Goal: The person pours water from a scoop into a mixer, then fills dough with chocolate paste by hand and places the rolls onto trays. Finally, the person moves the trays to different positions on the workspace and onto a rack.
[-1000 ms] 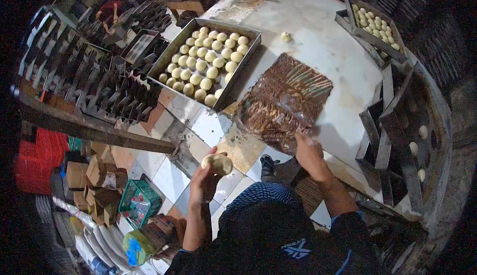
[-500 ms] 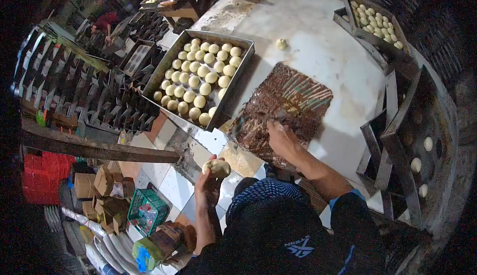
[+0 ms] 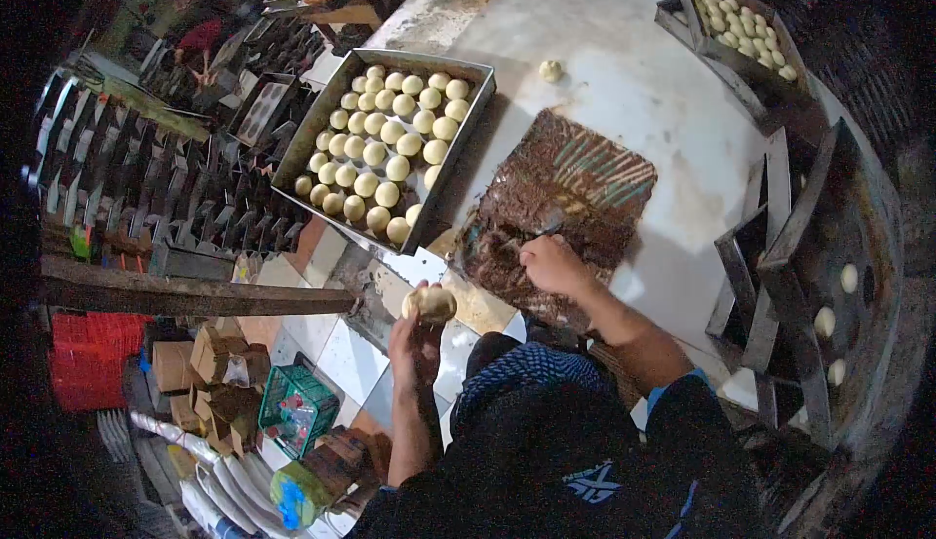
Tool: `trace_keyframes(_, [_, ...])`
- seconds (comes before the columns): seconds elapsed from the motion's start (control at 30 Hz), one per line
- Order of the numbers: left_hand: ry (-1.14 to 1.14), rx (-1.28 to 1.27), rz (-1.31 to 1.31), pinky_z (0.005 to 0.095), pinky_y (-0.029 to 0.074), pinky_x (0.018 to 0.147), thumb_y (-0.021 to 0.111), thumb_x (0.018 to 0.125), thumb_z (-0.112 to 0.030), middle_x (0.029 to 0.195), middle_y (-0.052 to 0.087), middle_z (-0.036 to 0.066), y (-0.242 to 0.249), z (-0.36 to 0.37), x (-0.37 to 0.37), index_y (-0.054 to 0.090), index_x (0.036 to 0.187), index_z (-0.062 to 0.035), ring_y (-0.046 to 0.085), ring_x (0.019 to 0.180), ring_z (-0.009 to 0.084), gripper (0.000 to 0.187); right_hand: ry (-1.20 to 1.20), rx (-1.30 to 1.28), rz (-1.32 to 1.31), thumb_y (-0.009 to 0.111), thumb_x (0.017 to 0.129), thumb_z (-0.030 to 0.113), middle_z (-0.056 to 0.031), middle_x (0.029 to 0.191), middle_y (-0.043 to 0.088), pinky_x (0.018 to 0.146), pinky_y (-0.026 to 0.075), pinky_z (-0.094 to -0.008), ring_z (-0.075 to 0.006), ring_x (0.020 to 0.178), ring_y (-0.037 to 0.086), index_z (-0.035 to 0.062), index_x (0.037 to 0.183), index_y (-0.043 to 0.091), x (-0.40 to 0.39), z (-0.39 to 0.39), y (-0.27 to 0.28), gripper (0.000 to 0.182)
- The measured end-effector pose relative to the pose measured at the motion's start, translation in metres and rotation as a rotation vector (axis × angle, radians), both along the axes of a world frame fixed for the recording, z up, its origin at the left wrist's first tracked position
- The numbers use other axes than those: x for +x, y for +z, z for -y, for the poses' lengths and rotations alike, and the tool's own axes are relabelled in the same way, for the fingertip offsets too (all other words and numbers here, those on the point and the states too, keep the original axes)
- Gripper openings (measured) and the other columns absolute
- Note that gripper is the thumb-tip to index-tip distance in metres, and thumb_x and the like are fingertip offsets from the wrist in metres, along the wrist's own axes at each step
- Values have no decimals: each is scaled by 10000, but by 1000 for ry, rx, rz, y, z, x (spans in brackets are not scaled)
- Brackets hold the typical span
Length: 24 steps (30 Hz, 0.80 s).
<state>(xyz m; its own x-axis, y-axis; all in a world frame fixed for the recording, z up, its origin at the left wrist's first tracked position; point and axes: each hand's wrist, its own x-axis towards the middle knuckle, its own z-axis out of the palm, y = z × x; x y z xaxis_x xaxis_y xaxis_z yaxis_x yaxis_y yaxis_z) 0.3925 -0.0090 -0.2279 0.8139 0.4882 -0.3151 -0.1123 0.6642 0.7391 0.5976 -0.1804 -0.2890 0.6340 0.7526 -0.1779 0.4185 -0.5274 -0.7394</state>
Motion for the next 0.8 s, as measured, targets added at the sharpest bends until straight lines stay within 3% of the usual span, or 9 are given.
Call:
trace_keyframes(0.03, [-8, -3, -10, 398, 392, 1050, 493, 956, -207, 1317, 504, 217, -3, 2, 5, 406, 1348, 73, 528, 1187, 277, 489, -57, 65, -278, 556, 865, 158, -174, 801, 686, 690, 507, -378, -293, 781, 674, 11, 889, 684, -3, 8, 20, 196])
trace_keyframes(0.13, [39, -59, -105, 383, 398, 1041, 489, 963, -222, 1288, 536, 180, -11, 8, 30, 454, 1324, 42, 532, 1177, 267, 448, -87, 233, -272, 586, 871, 187, -177, 817, 683, 671, 507, -344, -247, 760, 675, 12, 972, 679, -27, 25, 51, 222])
trace_keyframes(0.2, [-33, -207, -214, 363, 415, 1015, 491, 965, -245, 1257, 564, 136, -11, 18, 42, 488, 1304, 10, 545, 1150, 253, 423, -59, 343, -151, 582, 873, 127, -167, 817, 676, 648, 511, -354, -262, 727, 665, 18, 1024, 672, -48, 32, 40, 208])
trace_keyframes(0.27, [-150, -219, -156, 364, 428, 992, 483, 971, -264, 1247, 573, 112, -6, 29, 50, 498, 1298, -6, 555, 1121, 245, 417, -70, 522, 297, 552, 846, 14, -126, 708, 573, 589, 465, -366, -247, 615, 574, 1, 1085, 638, -64, 37, 26, 254])
trace_keyframes(0.3, [-163, -248, -167, 364, 430, 988, 479, 974, -265, 1239, 575, 113, -4, 33, 53, 501, 1294, -8, 553, 1119, 243, 411, -59, 388, 409, 550, 775, -60, -131, 784, 581, 617, 480, -386, -294, 686, 592, 14, 1190, 595, -68, 45, 20, 424])
trace_keyframes(0.53, [-114, -244, -76, 348, 473, 964, 475, 985, -272, 1249, 558, 118, -5, 28, 46, 494, 1273, 1, 563, 1120, 230, 398, -289, -51, 635, 627, 692, 14, -112, 804, 592, 645, 519, -394, -295, 763, 621, 106, 1252, 586, -86, 118, -23, 569])
trace_keyframes(0.67, [-192, -228, 77, 352, 460, 982, 438, 994, -293, 1285, 540, 124, 10, 20, 30, 444, 1343, -15, 550, 1155, 224, 446, -237, 78, 830, 690, 796, 153, -197, 1112, 566, 716, 528, -363, -310, 789, 640, -13, 1165, 615, -96, 103, 20, 411])
trace_keyframes(0.73, [-271, -236, 151, 350, 456, 982, 446, 990, -296, 1288, 537, 124, 19, 26, 19, 411, 1369, -15, 545, 1163, 235, 473, -278, 319, 174, 674, 868, 173, -188, 1198, 506, 761, 525, -300, -232, 989, 617, -55, 1168, 595, -110, 63, 71, 385])
trace_keyframes(0.8, [-285, -236, 248, 361, 437, 984, 441, 992, -246, 1298, 516, 143, 25, 40, 1, 355, 1400, -3, 536, 1162, 248, 482, -283, 750, -130, 703, 842, 178, -166, 1166, 526, 729, 530, -274, -202, 909, 638, -98, 1122, 602, -129, 19, 88, 406])
